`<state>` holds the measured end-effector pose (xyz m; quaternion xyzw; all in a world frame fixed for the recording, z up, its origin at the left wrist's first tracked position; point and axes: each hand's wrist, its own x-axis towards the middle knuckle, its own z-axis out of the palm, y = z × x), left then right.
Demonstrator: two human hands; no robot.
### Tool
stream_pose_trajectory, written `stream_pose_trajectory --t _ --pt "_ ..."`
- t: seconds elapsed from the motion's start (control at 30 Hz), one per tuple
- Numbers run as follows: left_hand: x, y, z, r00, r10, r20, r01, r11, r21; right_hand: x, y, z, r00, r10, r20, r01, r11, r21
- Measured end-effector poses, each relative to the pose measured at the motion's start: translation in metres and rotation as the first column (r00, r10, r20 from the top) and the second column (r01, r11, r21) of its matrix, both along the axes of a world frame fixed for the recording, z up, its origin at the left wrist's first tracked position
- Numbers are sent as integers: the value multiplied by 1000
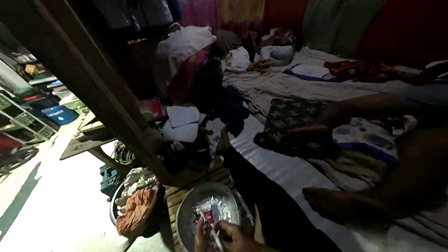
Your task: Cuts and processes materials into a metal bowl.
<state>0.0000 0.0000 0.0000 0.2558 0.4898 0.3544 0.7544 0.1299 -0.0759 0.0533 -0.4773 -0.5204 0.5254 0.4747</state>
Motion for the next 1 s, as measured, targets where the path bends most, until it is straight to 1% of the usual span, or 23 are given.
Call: stream_pose_trajectory --t 0.03,0.07,0.13,0.2,0.33,0.47,0.57,0.7,0.8,0.9,1.0 --pt "-1 3 -13 993 61 101 -58 998 -36 9 1 -4 1000 -20 -2 19 994 -106" --pt "2 7 -28 977 144 159 -134 988 -71 18 1 -10 1000 -29 3 29 981 -192" --pt "6 13 -40 951 221 215 -202 973 -110 33 0 -24 999 -51 10 52 960 -277" --pt "10 14 -40 950 260 173 -240 962 -127 41 -2 -35 998 -62 10 62 945 -321" --pt "15 15 -39 956 273 104 -262 959 -108 47 2 -44 999 -4 37 18 929 -369" --pt "16 16 -36 952 276 135 -262 958 -119 42 15 -39 990 104 95 -48 886 -461" --pt "15 17 -36 945 313 99 -300 946 -125 38 21 -40 982 150 117 -76 874 -479" --pt "14 20 -44 916 400 27 -393 908 -145 34 21 -41 988 126 88 -71 882 -467" --pt "15 23 -43 893 448 43 -439 887 -142 35 19 -45 990 121 76 -72 881 -468" --pt "17 23 -40 902 429 53 -417 896 -153 36 17 -50 992 110 68 -66 883 -465" --pt "16 22 -40 924 377 65 -363 917 -165 36 16 -52 992 98 77 -52 885 -464"
